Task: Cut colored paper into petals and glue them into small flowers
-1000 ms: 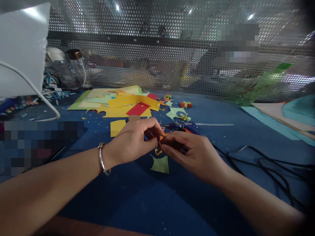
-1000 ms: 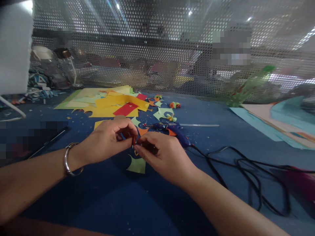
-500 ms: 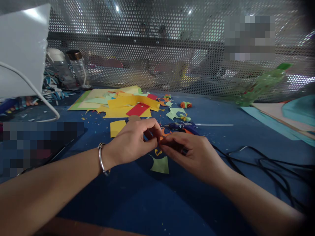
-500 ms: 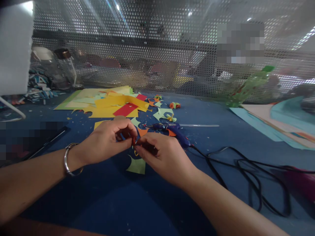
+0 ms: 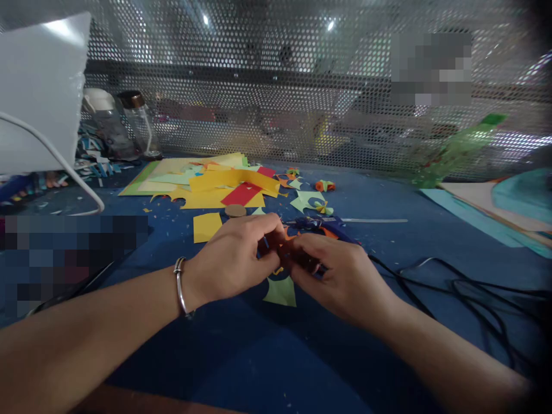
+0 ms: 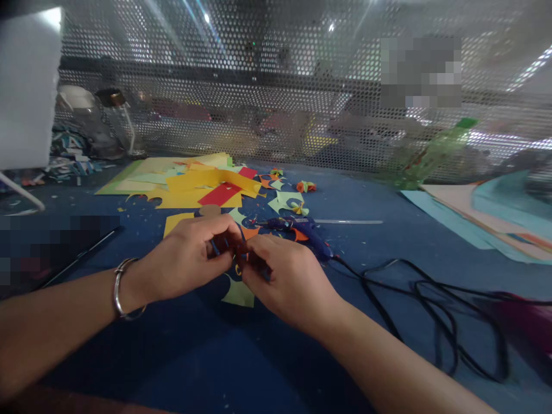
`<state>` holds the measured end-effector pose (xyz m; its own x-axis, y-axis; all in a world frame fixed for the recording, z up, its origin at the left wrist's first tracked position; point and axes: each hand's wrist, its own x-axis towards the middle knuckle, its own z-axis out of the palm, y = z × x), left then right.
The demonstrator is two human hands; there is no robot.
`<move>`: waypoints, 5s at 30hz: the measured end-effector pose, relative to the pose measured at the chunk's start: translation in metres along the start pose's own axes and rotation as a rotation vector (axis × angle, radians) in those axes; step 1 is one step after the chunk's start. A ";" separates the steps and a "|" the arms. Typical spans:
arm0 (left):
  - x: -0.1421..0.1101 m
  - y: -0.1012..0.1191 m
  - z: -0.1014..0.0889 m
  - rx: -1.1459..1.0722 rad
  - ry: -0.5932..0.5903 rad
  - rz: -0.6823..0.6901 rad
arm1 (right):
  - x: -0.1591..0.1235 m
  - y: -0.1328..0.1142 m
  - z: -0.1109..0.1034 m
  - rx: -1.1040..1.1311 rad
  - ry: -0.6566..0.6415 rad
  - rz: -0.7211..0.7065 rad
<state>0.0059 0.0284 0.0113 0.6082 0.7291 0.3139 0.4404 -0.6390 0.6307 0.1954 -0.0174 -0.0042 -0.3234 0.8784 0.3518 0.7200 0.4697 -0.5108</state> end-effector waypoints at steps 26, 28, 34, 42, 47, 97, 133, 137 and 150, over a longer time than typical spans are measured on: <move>-0.001 0.001 -0.012 -0.301 -0.216 -0.029 | -0.001 -0.005 -0.005 0.158 0.016 0.098; 0.002 -0.005 -0.017 -0.372 -0.294 -0.048 | -0.001 -0.005 -0.006 0.169 0.002 0.086; 0.011 -0.019 -0.022 -0.540 -0.418 -0.100 | -0.002 -0.001 -0.009 0.194 -0.052 0.074; 0.013 -0.020 -0.021 -0.562 -0.427 -0.120 | -0.001 0.001 -0.008 0.212 -0.089 0.065; 0.013 -0.018 -0.023 -0.585 -0.427 -0.108 | -0.002 0.001 -0.009 0.227 -0.103 0.063; 0.016 -0.017 -0.019 -0.857 -0.628 -0.458 | -0.005 -0.012 -0.007 0.286 -0.201 -0.053; 0.005 0.001 -0.011 -0.026 0.104 0.204 | 0.000 0.006 -0.012 0.241 0.189 0.085; 0.004 0.001 -0.011 0.022 0.114 0.246 | 0.001 0.006 -0.012 0.239 0.184 0.083; 0.004 0.002 -0.011 0.049 0.124 0.230 | 0.001 0.006 -0.012 0.234 0.183 0.077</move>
<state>0.0021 0.0324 0.0218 0.6116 0.5858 0.5318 0.3331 -0.8003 0.4985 0.2066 -0.0144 0.0021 -0.1418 0.8916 0.4300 0.5703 0.4286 -0.7007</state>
